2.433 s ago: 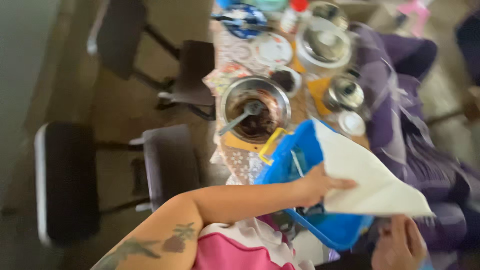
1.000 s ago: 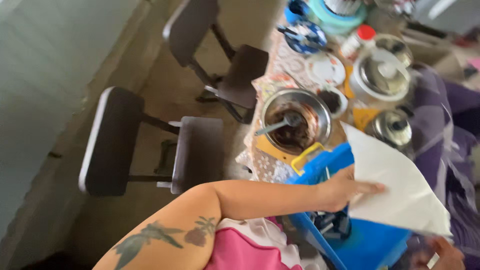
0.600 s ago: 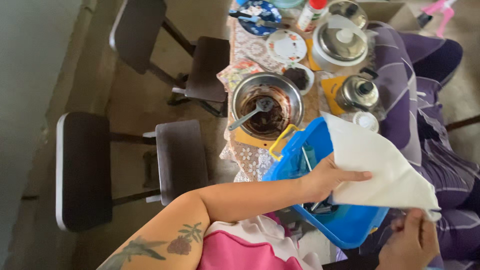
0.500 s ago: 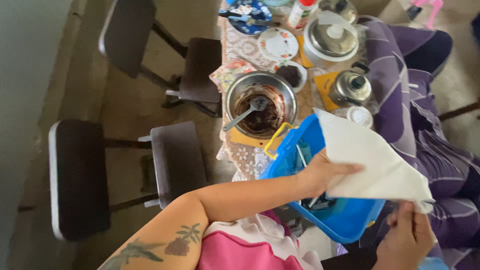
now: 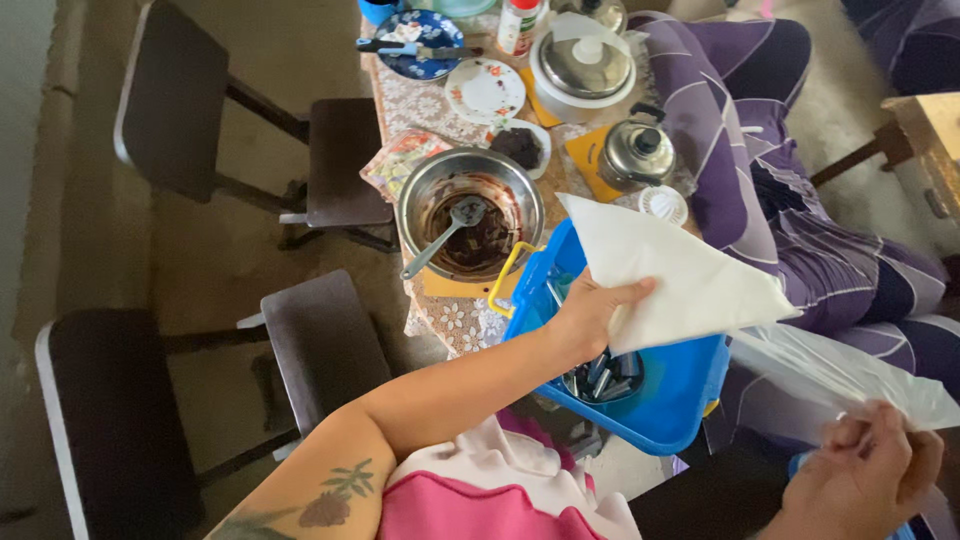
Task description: The person opens a plastic storage container, sorts through metal piping tips inside a small tray, and removes piping bags from the container. The person then unfolds and handles the piping bags by hand.
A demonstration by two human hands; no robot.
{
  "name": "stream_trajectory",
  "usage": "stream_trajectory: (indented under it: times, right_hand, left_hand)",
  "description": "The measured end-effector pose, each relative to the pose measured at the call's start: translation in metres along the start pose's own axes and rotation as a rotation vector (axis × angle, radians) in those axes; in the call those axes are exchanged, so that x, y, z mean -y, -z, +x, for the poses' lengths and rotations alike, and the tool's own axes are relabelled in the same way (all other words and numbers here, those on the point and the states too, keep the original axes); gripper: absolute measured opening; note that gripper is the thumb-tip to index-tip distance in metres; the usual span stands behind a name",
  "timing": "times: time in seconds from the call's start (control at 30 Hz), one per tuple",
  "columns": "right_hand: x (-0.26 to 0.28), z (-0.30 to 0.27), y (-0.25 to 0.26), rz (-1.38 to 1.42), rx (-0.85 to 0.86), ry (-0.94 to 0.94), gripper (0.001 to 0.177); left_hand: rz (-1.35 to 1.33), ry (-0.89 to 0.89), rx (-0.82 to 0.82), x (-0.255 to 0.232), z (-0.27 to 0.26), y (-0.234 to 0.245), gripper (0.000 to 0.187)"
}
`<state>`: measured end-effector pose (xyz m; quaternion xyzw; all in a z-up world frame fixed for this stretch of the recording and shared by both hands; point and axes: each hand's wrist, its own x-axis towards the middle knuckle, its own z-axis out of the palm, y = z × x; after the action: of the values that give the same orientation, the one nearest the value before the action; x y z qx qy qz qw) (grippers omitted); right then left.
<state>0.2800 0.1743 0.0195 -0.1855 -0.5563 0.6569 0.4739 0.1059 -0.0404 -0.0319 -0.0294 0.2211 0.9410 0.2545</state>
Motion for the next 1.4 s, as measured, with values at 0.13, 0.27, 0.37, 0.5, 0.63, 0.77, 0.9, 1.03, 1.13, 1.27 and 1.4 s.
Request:
stream_trajectory:
  times: [0.13,0.27,0.37,0.5,0.63,0.77,0.9,1.03,1.13,1.27,1.4]
  right_hand:
    - [-0.009,0.004,0.013,-0.116,0.125,0.057,0.026]
    - [0.006,0.010,0.037,-0.114,-0.063,0.070,0.021]
    - [0.033,0.013,0.063,-0.155,-0.198,0.096,0.016]
    - [0.043,0.017,0.072,-0.137,-0.266,0.097,0.012]
    - [0.037,0.025,0.062,-0.071,-0.361,-0.012,0.010]
    - [0.029,0.012,0.057,-0.103,-0.164,0.081,0.010]
    - [0.031,0.011,0.061,-0.039,-0.128,0.088,0.015]
    - [0.034,-0.007,0.063,-0.281,-0.095,0.103,0.020]
    - [0.001,-0.008,0.028,-0.472,-0.044,-0.272,0.020]
    - [-0.015,-0.039,-0.026,-0.416,0.178,-0.484,0.024]
    - [-0.012,-0.052,-0.063,-0.045,0.145,-0.606,0.024]
  left_hand:
    - [0.043,0.012,-0.052,0.005,-0.003,0.000,0.040]
    - [0.186,-0.010,-0.084,0.003,0.002,0.004,0.045]
    - [0.344,-0.061,-0.037,-0.004,0.002,0.016,0.048]
    - [0.966,-0.206,0.194,-0.016,0.006,0.024,0.055]
    - [1.385,-0.103,0.296,-0.011,0.021,0.033,0.063]
    - [1.559,-0.137,0.307,-0.002,0.041,0.033,0.065]
    - [1.321,-0.169,0.247,-0.018,0.042,0.025,0.059]
    - [0.728,0.045,0.171,-0.050,0.033,-0.006,0.057]
    - [0.665,0.014,0.171,-0.061,0.025,-0.023,0.055]
    - [0.610,-0.022,0.155,-0.061,0.014,-0.031,0.053]
    - [0.559,-0.052,0.161,-0.060,0.008,-0.031,0.052]
